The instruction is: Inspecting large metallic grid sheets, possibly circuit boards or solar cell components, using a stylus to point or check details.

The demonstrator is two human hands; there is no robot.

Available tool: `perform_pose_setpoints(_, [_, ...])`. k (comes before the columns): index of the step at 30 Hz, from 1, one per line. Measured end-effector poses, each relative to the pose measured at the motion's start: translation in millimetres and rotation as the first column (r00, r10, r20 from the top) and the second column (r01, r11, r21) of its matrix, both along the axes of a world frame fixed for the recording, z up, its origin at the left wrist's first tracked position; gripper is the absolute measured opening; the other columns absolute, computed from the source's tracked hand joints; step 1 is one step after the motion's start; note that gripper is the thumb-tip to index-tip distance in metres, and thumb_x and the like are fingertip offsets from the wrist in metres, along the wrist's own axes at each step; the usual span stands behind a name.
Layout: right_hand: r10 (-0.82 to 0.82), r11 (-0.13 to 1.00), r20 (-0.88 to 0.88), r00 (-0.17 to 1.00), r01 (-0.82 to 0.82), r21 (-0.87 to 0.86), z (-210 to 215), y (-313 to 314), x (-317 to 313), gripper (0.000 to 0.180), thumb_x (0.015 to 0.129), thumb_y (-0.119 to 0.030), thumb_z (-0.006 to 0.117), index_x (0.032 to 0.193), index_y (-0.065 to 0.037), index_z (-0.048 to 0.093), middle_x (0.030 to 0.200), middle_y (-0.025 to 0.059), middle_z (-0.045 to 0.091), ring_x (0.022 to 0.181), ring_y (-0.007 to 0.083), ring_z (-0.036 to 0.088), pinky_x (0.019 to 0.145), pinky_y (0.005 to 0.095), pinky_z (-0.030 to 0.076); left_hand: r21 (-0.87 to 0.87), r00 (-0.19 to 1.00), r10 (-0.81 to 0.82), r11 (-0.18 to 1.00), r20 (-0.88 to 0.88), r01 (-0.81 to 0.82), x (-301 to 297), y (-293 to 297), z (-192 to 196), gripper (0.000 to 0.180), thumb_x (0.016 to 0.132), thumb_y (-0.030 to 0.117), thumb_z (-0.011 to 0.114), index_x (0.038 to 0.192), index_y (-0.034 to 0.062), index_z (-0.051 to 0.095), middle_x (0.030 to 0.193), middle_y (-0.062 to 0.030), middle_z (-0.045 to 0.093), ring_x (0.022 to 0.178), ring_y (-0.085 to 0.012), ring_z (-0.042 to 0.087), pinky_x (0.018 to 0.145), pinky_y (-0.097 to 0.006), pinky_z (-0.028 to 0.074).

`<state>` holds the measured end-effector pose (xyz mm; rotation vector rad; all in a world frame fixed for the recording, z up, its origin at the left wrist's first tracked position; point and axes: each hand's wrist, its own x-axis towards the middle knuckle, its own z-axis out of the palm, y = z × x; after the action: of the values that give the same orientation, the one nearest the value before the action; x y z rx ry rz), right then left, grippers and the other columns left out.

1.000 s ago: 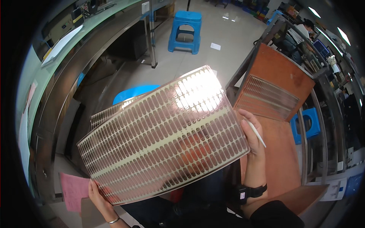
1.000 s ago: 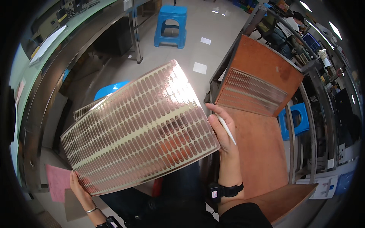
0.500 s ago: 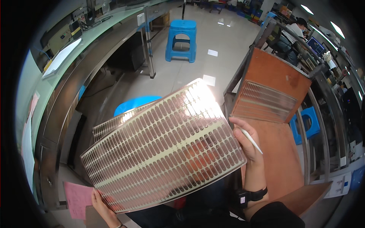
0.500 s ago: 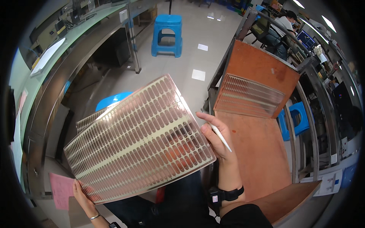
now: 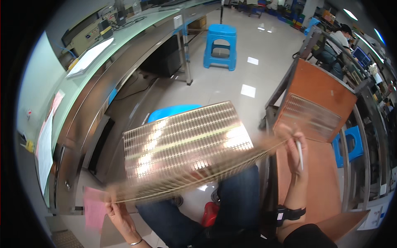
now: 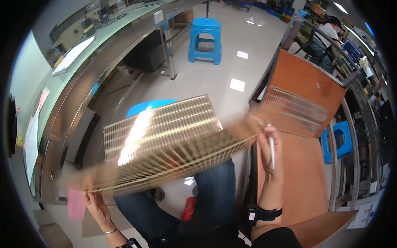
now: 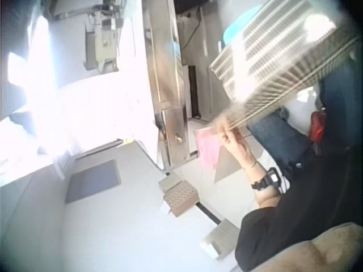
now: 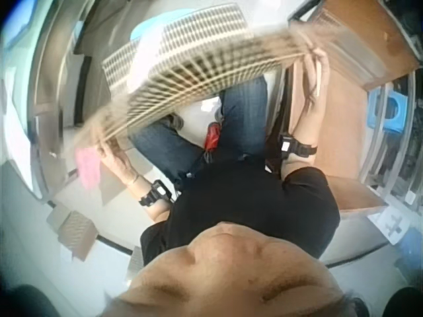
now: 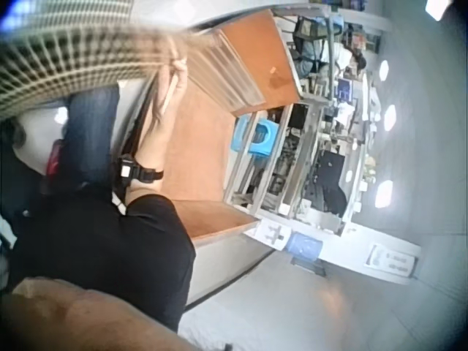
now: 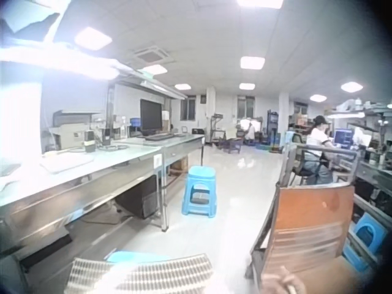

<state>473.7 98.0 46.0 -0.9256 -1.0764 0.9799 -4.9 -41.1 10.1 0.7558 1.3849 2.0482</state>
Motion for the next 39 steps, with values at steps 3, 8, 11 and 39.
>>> perform_pose_setpoints(3, [0.062,0.968,-0.086,0.994,-0.039,0.247,-24,18,7,0.030,0.094,-0.030,0.048,0.114,-0.008,0.052,0.132,0.0150,0.044,0.111,0.0200,0.050,0.094,0.0371,0.042,0.470,0.494,-0.852,0.513,0.174,0.719,-56,21,-17,0.019,0.090,0.010,0.050,0.110,0.0076,0.051,0.126,-0.0147,0.049,0.112,-0.0195,0.051,0.091,-0.031,0.047])
perform_pose_setpoints(8, [0.020,0.983,0.122,0.992,-0.042,0.177,-58,23,13,0.032,0.093,-0.032,0.047,0.114,-0.007,0.051,0.131,0.0148,0.045,0.112,0.0213,0.049,0.093,0.0372,0.043,-0.038,0.985,-0.164,0.986,-0.054,0.163,26,20,5,0.009,0.090,0.006,0.051,0.098,0.0067,0.054,0.119,-0.0130,0.054,0.105,-0.0178,0.056,0.087,-0.028,0.050])
perform_pose_setpoints(11, [-0.006,0.988,0.252,0.968,-0.034,0.152,-72,10,20,0.034,0.093,-0.033,0.046,0.115,-0.007,0.051,0.131,0.0146,0.045,0.113,0.0220,0.049,0.093,0.0373,0.043,-0.042,0.978,-0.173,0.983,0.116,0.179,31,16,3,0.009,0.089,0.007,0.053,0.098,0.0078,0.055,0.106,-0.0064,0.060,0.095,-0.0131,0.059,0.081,-0.023,0.052])
perform_pose_setpoints(39, [-0.248,0.939,-0.625,0.741,0.341,0.032,-37,-24,59,0.034,0.095,-0.015,0.041,0.127,-0.003,0.039,0.119,0.0139,0.052,0.107,0.0233,0.054,0.089,0.0364,0.048,-0.164,0.790,-0.559,0.780,0.252,0.604,134,74,-11,0.018,0.094,0.015,0.047,0.089,-0.0004,0.055,0.071,-0.0061,0.055,0.067,-0.0142,0.055,0.067,-0.026,0.047])
